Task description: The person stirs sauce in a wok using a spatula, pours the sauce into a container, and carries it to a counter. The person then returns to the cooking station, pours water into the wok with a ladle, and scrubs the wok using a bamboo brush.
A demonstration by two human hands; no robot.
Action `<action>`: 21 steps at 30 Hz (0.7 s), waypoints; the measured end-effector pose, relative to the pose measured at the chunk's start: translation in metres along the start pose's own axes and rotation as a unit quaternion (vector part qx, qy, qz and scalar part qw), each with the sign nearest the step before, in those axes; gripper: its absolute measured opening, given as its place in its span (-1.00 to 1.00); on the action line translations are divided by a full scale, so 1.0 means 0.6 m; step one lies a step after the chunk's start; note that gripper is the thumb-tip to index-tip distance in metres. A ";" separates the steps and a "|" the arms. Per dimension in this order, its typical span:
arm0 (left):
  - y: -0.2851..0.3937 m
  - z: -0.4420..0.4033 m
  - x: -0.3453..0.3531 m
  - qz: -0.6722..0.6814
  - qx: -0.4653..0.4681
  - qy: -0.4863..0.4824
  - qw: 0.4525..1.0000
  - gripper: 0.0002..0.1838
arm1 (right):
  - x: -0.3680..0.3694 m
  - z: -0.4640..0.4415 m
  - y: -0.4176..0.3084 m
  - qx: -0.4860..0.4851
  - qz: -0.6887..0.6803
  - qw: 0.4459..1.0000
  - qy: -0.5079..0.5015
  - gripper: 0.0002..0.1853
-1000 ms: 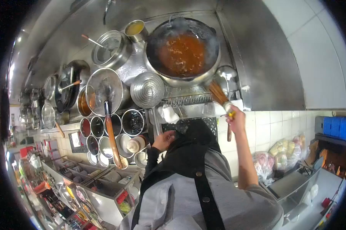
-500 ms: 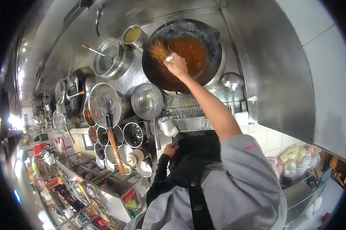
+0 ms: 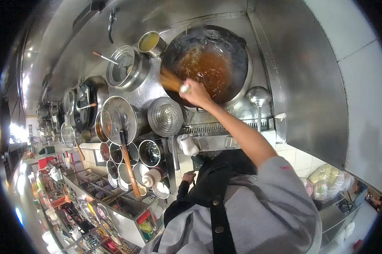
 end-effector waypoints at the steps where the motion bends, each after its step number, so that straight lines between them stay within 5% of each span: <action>1: -0.005 0.000 0.001 -0.055 0.017 -0.023 0.998 -0.49 | -0.017 0.037 -0.009 -0.062 0.052 0.997 0.016 -0.52; 3: 0.044 0.026 -0.014 0.187 -0.223 0.019 0.956 -0.53 | -0.027 0.006 0.006 0.013 0.040 0.999 0.013 -0.54; 4: -0.013 0.009 0.008 0.061 -0.017 0.035 0.997 -0.56 | -0.029 -0.037 0.014 0.041 0.037 0.996 0.065 -0.56; 7: 0.056 0.028 -0.019 0.188 -0.186 0.027 0.964 -0.56 | 0.003 -0.096 0.006 0.044 0.035 0.965 0.256 -0.55; 8: 0.084 0.036 -0.035 0.083 -0.075 0.049 0.993 -0.56 | 0.020 -0.087 0.012 0.049 -0.015 0.981 0.185 -0.54; 10: 0.068 0.025 -0.020 0.183 -0.114 0.099 0.971 -0.56 | 0.000 -0.003 -0.026 0.112 -0.025 0.993 0.029 -0.50; 12: 0.072 0.033 -0.014 0.203 -0.136 0.095 0.965 -0.54 | -0.047 0.066 0.019 0.049 0.013 0.998 -0.034 -0.50; 14: 0.072 0.039 -0.010 0.248 -0.148 0.121 0.950 -0.54 | -0.164 0.109 0.007 0.092 0.164 0.975 -0.119 -0.46; 16: 0.080 0.051 -0.017 0.276 -0.136 0.149 0.940 -0.54 | -0.276 0.128 -0.047 0.181 0.315 0.924 -0.117 -0.45; 18: 0.096 0.061 -0.031 0.280 -0.131 0.164 0.937 -0.54 | -0.320 0.114 -0.043 0.045 0.536 0.843 -0.015 -0.46; 20: 0.089 0.056 -0.039 0.276 -0.137 0.146 0.940 -0.53 | -0.312 0.031 -0.008 -0.070 0.539 0.837 0.065 -0.44; 21: 0.093 0.050 -0.043 0.275 -0.137 0.136 0.942 -0.53 | -0.287 -0.011 -0.011 -0.046 0.477 0.876 0.060 -0.48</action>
Point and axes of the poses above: each hand's wrist, its own z-axis away from the middle knuckle, its own x-axis out of the palm, y = z × x, the point moved 2 cm from there along -z, towards the middle knuckle, and after that the axes turned 8 degrees about z, right-handed, at the moved point
